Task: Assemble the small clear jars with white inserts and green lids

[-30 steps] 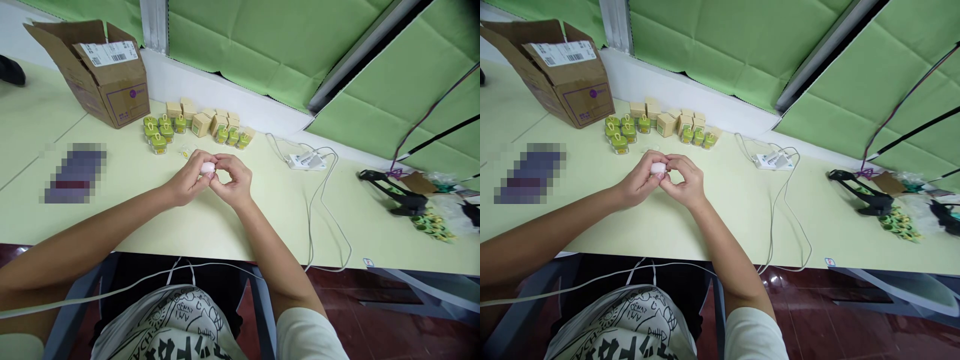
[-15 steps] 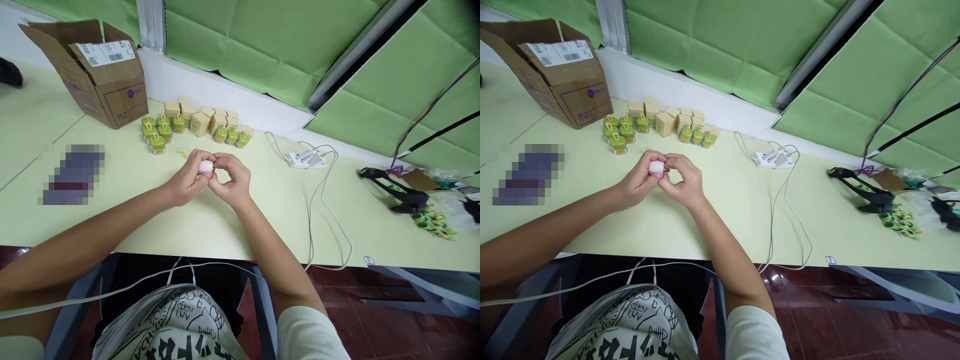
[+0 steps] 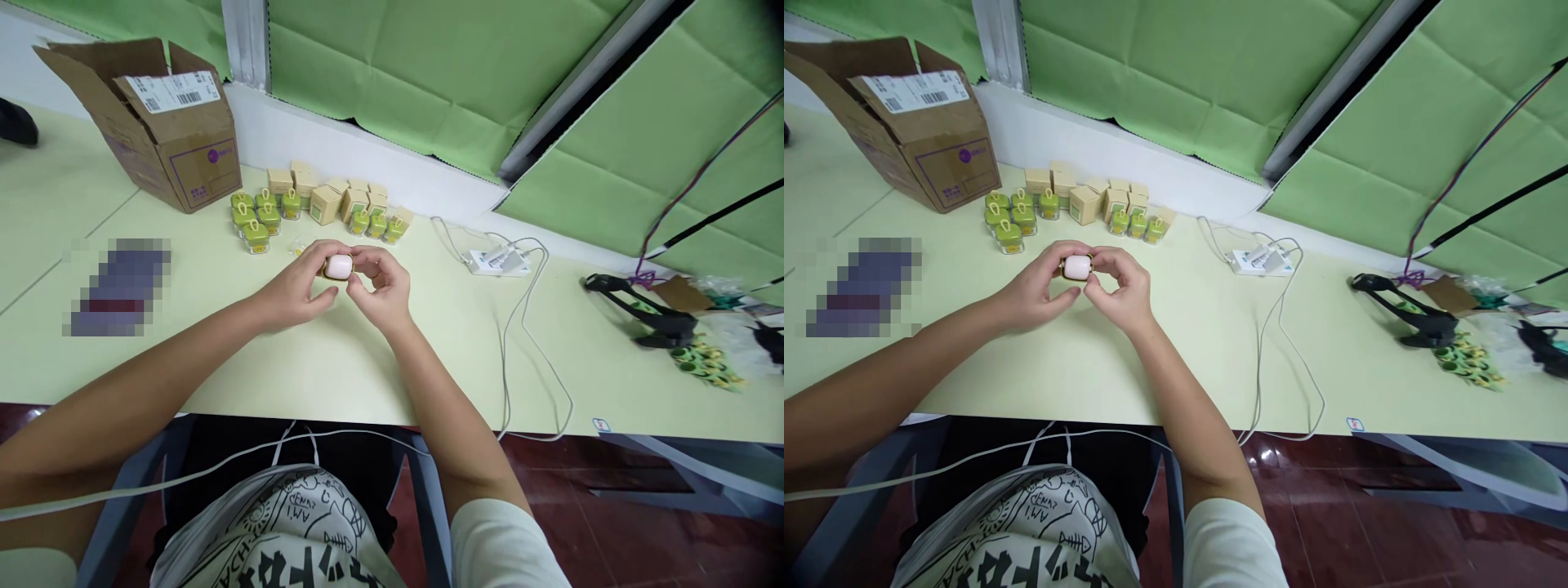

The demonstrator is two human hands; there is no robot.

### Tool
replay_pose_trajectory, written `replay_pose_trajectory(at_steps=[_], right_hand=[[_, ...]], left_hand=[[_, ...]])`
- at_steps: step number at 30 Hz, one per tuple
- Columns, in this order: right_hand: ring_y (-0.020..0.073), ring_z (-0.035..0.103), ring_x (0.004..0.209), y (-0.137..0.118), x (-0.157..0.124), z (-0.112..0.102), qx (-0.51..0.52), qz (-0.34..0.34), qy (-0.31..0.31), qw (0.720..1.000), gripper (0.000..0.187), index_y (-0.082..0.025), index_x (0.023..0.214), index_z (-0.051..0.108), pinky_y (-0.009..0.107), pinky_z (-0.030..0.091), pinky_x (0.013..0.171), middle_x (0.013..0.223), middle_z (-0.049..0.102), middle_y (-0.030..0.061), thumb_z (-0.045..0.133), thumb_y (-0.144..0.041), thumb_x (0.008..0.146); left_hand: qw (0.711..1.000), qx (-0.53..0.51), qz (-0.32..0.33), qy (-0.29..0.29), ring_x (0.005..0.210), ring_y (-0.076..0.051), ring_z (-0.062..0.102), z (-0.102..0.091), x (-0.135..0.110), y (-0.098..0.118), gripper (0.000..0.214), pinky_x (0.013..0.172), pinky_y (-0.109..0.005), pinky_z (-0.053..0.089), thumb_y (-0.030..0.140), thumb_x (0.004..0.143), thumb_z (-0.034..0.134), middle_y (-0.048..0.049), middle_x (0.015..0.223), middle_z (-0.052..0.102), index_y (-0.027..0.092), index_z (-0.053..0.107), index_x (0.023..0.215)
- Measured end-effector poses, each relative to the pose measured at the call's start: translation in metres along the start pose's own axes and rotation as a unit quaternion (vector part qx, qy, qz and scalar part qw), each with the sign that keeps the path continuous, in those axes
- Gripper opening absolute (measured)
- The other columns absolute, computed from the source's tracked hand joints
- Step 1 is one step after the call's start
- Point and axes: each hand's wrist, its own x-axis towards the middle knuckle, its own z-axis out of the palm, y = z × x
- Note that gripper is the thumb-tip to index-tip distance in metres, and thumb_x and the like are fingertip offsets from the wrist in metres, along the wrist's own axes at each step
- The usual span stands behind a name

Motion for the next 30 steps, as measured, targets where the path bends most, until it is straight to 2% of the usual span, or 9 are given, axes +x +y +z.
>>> replay_pose_trajectory(at_steps=[3,6,10,13,16,20,23,26,30], right_hand=[[0.0221,0.076,0.108,0.005,0.001,-0.001,0.032,0.023,-0.018,0.999,0.029,-0.025,0.109,0.062,0.043,0.065,0.100,0.121,0.073,0.0100,0.074,-0.042,0.089],[0.0246,0.075,0.114,0.007,0.002,-0.003,0.044,0.046,-0.033,0.997,0.040,-0.025,0.118,0.060,0.045,0.063,0.103,0.124,0.072,0.0105,0.075,-0.046,0.087],[0.0246,0.075,0.111,0.013,0.005,-0.007,0.052,0.093,-0.037,0.994,0.050,-0.026,0.121,0.060,0.046,0.063,0.102,0.130,0.071,0.0109,0.080,-0.048,0.081],[0.0220,0.076,0.102,0.017,0.006,-0.006,0.079,0.152,-0.090,0.981,0.046,-0.024,0.113,0.065,0.043,0.065,0.097,0.116,0.076,0.0075,0.083,-0.048,0.078],[0.0188,0.075,0.092,0.018,0.005,0.001,0.116,0.199,-0.125,0.965,0.040,-0.022,0.101,0.070,0.040,0.066,0.091,0.099,0.078,0.0035,0.084,-0.053,0.080],[0.0158,0.073,0.082,0.017,0.003,0.009,0.136,0.212,-0.058,0.966,0.049,-0.022,0.092,0.071,0.037,0.068,0.084,0.088,0.075,0.0005,0.084,-0.067,0.078],[0.0146,0.072,0.080,0.019,0.003,0.009,0.128,0.216,-0.012,0.968,0.054,-0.023,0.092,0.069,0.036,0.068,0.081,0.086,0.073,-0.0008,0.082,-0.073,0.077],[0.0141,0.071,0.079,0.020,0.004,0.008,0.116,0.222,0.005,0.968,0.056,-0.023,0.092,0.066,0.034,0.068,0.079,0.084,0.071,-0.0015,0.080,-0.075,0.078],[0.0138,0.069,0.076,0.021,0.004,0.008,0.094,0.218,0.025,0.971,0.060,-0.023,0.091,0.063,0.032,0.066,0.074,0.084,0.070,-0.0010,0.078,-0.079,0.078]], left_hand=[[0.999,0.038,-0.008,0.005,0.136,-0.028,0.061,-0.004,0.001,0.000,0.049,0.112,-0.044,0.054,0.026,0.098,0.067,-0.0127,0.147,0.061,0.026,0.056,0.145],[0.998,0.036,-0.046,0.021,0.131,-0.027,0.065,-0.004,0.002,0.000,0.045,0.106,-0.042,0.058,0.032,0.096,0.071,-0.0114,0.143,0.066,0.025,0.060,0.140],[0.992,-0.010,-0.092,0.083,0.127,-0.026,0.069,-0.001,0.003,-0.004,0.057,0.107,-0.042,0.057,0.036,0.088,0.081,-0.0093,0.138,0.070,0.026,0.059,0.140],[0.986,-0.057,-0.103,0.116,0.128,-0.027,0.069,0.000,0.005,-0.008,0.060,0.108,-0.044,0.056,0.037,0.083,0.087,-0.0109,0.137,0.071,0.026,0.061,0.136],[0.978,-0.113,-0.132,0.114,0.120,-0.026,0.072,0.001,0.008,-0.011,0.059,0.106,-0.044,0.057,0.042,0.080,0.090,-0.0119,0.129,0.074,0.023,0.064,0.129],[0.961,-0.175,-0.183,0.115,0.112,-0.024,0.073,0.002,0.010,-0.011,0.064,0.099,-0.042,0.060,0.051,0.075,0.093,-0.0108,0.123,0.076,0.022,0.064,0.124],[0.952,-0.184,-0.211,0.127,0.113,-0.025,0.073,0.002,0.010,-0.012,0.065,0.098,-0.042,0.061,0.056,0.073,0.093,-0.0102,0.120,0.076,0.021,0.065,0.120],[0.949,-0.174,-0.226,0.135,0.117,-0.026,0.071,0.003,0.010,-0.014,0.063,0.103,-0.044,0.060,0.057,0.072,0.094,-0.0114,0.120,0.075,0.020,0.067,0.115],[0.943,-0.180,-0.249,0.128,0.107,-0.023,0.072,0.006,0.009,-0.017,0.067,0.102,-0.046,0.060,0.055,0.069,0.095,-0.0107,0.116,0.074,0.019,0.067,0.118]])
